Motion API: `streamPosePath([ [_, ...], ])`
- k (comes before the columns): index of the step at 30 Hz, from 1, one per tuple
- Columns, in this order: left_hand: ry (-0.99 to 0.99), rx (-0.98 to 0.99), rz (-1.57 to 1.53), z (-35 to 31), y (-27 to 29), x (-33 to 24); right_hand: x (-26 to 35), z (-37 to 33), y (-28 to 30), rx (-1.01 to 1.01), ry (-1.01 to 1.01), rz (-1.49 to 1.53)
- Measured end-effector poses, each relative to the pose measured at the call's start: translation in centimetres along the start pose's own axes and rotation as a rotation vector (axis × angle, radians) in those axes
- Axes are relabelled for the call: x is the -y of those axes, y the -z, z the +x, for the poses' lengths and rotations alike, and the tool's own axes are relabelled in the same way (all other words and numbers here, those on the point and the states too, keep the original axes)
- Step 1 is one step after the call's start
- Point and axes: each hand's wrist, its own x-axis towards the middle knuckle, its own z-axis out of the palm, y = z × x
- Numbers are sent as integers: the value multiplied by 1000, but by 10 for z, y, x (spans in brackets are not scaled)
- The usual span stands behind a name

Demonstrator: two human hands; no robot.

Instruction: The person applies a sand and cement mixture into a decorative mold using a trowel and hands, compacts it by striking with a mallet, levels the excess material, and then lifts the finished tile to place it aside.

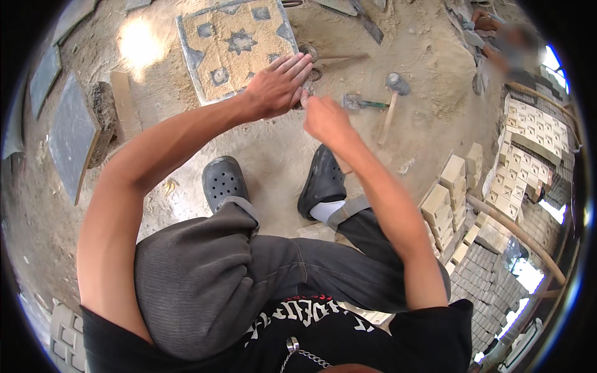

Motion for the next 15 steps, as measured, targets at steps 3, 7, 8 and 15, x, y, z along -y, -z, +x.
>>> streamPosePath([
  [3, -54, 52, -28, -2, 2, -8, -8, -18, -17, -56, -12, 32],
  [7, 35, 178, -67, -15, 7, -8, -10, -45, -24, -4, -88, 14],
  [8, 154, 191, -7, -9, 9, 7, -13, -47, -21, 0, -118, 21],
  [15, 319, 298, 212, 41, 23, 24, -59, -37, -18, -253, -205, 231],
])
